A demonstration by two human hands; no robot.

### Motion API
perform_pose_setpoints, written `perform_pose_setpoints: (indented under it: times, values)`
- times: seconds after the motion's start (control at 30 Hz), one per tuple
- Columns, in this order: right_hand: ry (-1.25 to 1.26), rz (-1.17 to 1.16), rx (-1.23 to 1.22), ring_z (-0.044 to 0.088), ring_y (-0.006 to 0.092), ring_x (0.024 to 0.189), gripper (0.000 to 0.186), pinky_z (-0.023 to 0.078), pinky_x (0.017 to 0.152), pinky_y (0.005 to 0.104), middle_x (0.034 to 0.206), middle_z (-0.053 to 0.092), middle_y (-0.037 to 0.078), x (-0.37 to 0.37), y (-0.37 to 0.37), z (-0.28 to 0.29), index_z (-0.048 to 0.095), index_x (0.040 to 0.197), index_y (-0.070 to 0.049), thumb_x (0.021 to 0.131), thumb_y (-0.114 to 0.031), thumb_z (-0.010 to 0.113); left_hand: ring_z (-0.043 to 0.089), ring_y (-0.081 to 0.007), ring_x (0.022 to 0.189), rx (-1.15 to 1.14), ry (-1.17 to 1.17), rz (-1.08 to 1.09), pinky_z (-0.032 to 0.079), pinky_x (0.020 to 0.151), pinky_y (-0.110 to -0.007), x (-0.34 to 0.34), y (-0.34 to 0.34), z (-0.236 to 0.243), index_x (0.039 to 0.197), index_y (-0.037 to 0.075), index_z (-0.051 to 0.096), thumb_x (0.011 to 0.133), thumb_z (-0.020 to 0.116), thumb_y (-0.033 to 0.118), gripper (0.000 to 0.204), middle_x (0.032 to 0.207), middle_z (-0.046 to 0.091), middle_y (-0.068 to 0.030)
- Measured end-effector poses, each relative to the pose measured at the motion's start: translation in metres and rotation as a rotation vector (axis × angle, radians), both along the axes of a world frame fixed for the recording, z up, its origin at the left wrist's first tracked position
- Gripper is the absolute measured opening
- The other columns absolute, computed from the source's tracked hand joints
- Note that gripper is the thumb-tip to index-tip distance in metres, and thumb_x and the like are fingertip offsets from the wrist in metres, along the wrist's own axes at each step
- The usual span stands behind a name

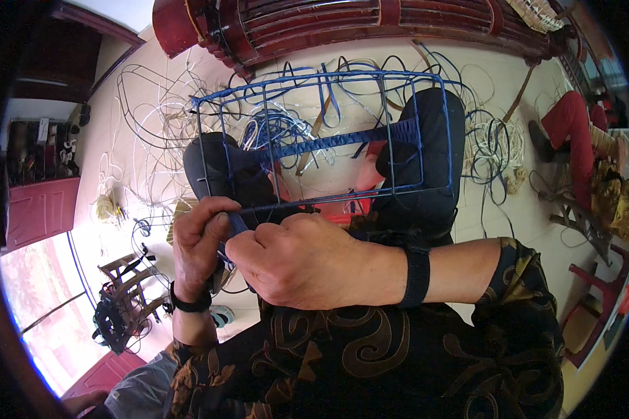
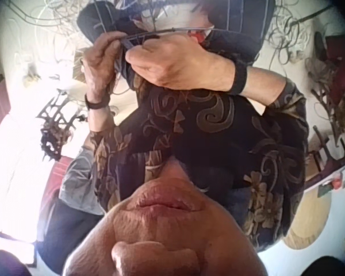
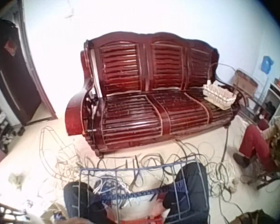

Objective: The person weaves blue plastic strips through a wire frame to create a basket, repeatedly pulling and threading the strips by hand.

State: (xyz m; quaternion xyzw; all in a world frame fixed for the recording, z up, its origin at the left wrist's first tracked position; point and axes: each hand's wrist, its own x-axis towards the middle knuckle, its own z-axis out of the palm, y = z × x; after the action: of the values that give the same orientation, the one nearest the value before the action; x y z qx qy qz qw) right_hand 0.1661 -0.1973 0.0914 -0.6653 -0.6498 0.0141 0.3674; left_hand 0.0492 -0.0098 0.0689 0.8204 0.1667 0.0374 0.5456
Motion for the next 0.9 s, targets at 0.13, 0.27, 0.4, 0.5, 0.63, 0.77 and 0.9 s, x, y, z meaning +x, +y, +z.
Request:
perform_pose_setpoints:
  times: [0.13, 0.27, 0.4, 0.5, 0.63, 0.77, 0.9]
  values:
    - [0.014, 0.028, -0.019, 0.053, 0.0152, 0.053, 0.017, 0.046, 0.044, 0.0291, 0.069, 0.043, 0.003, -0.008, -0.001, -0.013, 0.053, 0.080, -0.004, 0.080, -0.007, 0.070, 0.053, -0.0068, 0.061, -0.022, 0.029, -0.018, 0.042, 0.058, -0.023, -0.001, 0.002, 0.001, 0.104, 0.000, 0.070, 0.094, 0.059, 0.000, 0.015, 0.071, 0.063, -0.0015]
    - [-0.064, 0.007, -0.031, 0.051, 0.0156, 0.052, 0.017, 0.045, 0.044, 0.0289, 0.070, 0.043, 0.004, -0.010, -0.003, -0.012, 0.053, 0.078, -0.003, 0.079, -0.006, 0.070, 0.052, -0.0056, 0.062, -0.158, 0.067, -0.050, 0.042, 0.057, -0.023, -0.002, 0.010, 0.003, 0.107, -0.001, 0.071, 0.093, 0.060, 0.000, 0.017, 0.071, 0.063, -0.0002]
    - [-0.025, -0.001, -0.037, 0.051, 0.0156, 0.053, 0.016, 0.044, 0.043, 0.0291, 0.072, 0.043, 0.005, -0.016, -0.004, -0.028, 0.054, 0.078, -0.001, 0.079, -0.005, 0.070, 0.052, -0.0052, 0.061, -0.261, 0.161, -0.084, 0.041, 0.057, -0.022, 0.002, 0.016, 0.012, 0.112, -0.001, 0.071, 0.093, 0.060, 0.001, 0.021, 0.071, 0.063, 0.0011]
    - [-0.059, -0.001, -0.041, 0.051, 0.0154, 0.053, 0.015, 0.044, 0.043, 0.0292, 0.075, 0.044, 0.006, -0.017, -0.004, -0.033, 0.056, 0.080, 0.002, 0.080, -0.004, 0.069, 0.055, -0.0057, 0.060, -0.260, 0.221, -0.115, 0.043, 0.056, -0.022, 0.003, 0.024, 0.014, 0.113, -0.001, 0.071, 0.095, 0.062, 0.004, 0.021, 0.071, 0.064, 0.0005]
    - [-0.046, -0.002, -0.044, 0.053, 0.0154, 0.056, 0.014, 0.046, 0.044, 0.0287, 0.080, 0.046, 0.008, -0.018, -0.005, -0.037, 0.059, 0.083, 0.007, 0.081, -0.003, 0.068, 0.059, -0.0069, 0.059, -0.153, 0.191, -0.153, 0.046, 0.054, -0.022, 0.008, 0.021, 0.011, 0.110, 0.000, 0.072, 0.098, 0.061, 0.007, 0.018, 0.070, 0.065, -0.0006]
    - [-0.054, -0.031, -0.071, 0.054, 0.0157, 0.057, 0.014, 0.047, 0.046, 0.0280, 0.083, 0.048, 0.009, -0.018, -0.006, -0.039, 0.059, 0.084, 0.008, 0.083, -0.003, 0.067, 0.059, -0.0067, 0.058, -0.111, 0.196, -0.166, 0.046, 0.053, -0.022, 0.010, 0.019, 0.014, 0.105, -0.001, 0.073, 0.099, 0.061, 0.008, 0.016, 0.069, 0.064, -0.0006]
    - [-0.064, -0.044, -0.067, 0.057, 0.0160, 0.056, 0.016, 0.047, 0.046, 0.0286, 0.083, 0.050, 0.008, -0.016, -0.009, -0.039, 0.061, 0.089, 0.007, 0.084, -0.007, 0.069, 0.058, -0.0063, 0.057, -0.070, 0.202, -0.162, 0.044, 0.053, -0.022, 0.011, 0.018, 0.017, 0.099, -0.001, 0.072, 0.098, 0.060, 0.007, 0.014, 0.068, 0.064, 0.0003]
